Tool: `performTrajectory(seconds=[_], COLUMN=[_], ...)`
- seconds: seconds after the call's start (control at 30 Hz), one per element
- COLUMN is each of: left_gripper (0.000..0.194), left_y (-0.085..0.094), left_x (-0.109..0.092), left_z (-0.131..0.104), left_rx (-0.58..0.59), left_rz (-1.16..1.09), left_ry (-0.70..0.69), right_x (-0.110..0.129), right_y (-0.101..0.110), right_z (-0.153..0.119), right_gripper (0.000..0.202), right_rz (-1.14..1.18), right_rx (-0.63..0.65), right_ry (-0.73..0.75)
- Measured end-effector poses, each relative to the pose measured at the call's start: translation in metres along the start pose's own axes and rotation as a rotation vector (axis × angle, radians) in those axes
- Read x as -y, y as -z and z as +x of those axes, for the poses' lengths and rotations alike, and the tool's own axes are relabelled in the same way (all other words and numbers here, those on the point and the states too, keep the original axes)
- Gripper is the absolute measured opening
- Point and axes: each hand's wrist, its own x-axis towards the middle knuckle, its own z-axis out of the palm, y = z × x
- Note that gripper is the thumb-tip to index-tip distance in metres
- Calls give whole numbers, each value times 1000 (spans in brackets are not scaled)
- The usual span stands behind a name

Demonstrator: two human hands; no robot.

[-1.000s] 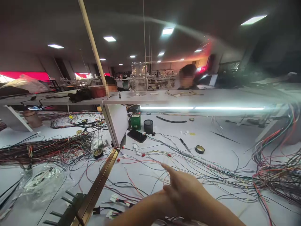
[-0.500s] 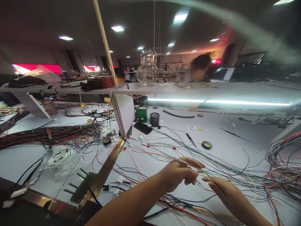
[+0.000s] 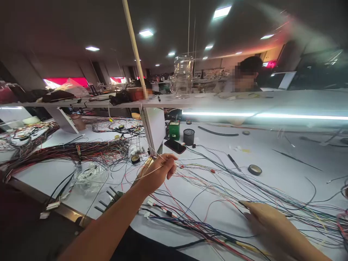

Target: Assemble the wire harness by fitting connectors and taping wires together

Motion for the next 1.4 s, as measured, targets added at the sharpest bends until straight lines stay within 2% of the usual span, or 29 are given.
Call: performTrajectory(seconds=[0.1, 0.2, 0.3, 0.37, 0.43, 0.5, 0.53, 0.67, 0.73, 0.87, 0.93, 1.0, 1.13, 1.2, 1.27, 1.33, 1.4], left_gripper=[25, 25, 24, 23, 23, 25, 26, 17, 16, 19, 18, 18, 15, 20, 29, 36, 32], left_y=[8, 11, 12, 15, 22, 35, 44, 87, 110, 145, 158, 165, 159, 149, 139, 134, 136], left_x=[7, 11, 15, 17, 20, 23, 25, 36, 40, 32, 20, 9, -1, 3, 7, 7, 4], left_z=[-13, -16, -16, -17, -20, -22, -23, -21, -19, -26, -36, -47, -60, -61, -60, -60, -62], left_rx=[18, 15, 19, 22, 3, -59, -109, -394, -496, -525, -485, -359, 162, 339, 381, 367, 376], left_rz=[122, 74, -13, -61, -114, -201, -265, -591, -680, -691, -655, -505, 118, 330, 389, 368, 337], left_ry=[-3, 0, 10, 25, 55, 93, 114, 201, 214, 188, 174, 240, 655, 728, 682, 617, 579], right_x=[34, 78, 118, 134, 140, 140, 139, 131, 129, 127, 126, 124, 119, 117, 116, 116, 116], right_y=[18, 34, 38, 33, 27, 21, 19, 13, 7, -14, -25, -33, -40, -41, -42, -43, -45], right_z=[21, 51, 82, 97, 108, 115, 117, 120, 120, 117, 115, 113, 111, 111, 111, 110, 109], right_gripper=[53, 64, 77, 81, 63, 37, 33, 36, 37, 44, 45, 44, 45, 44, 43, 42, 40], right_rz=[12, 72, 201, 274, 306, 343, 373, 492, 533, 565, 586, 628, 686, 677, 666, 661, 666], right_rx=[28, 40, 101, 190, 260, 273, 265, 262, 264, 237, 206, 184, 209, 195, 174, 160, 156], right_ry=[105, 160, 157, 107, 52, 37, 41, 28, 13, -70, -108, -120, -94, -78, -65, -49, -39])
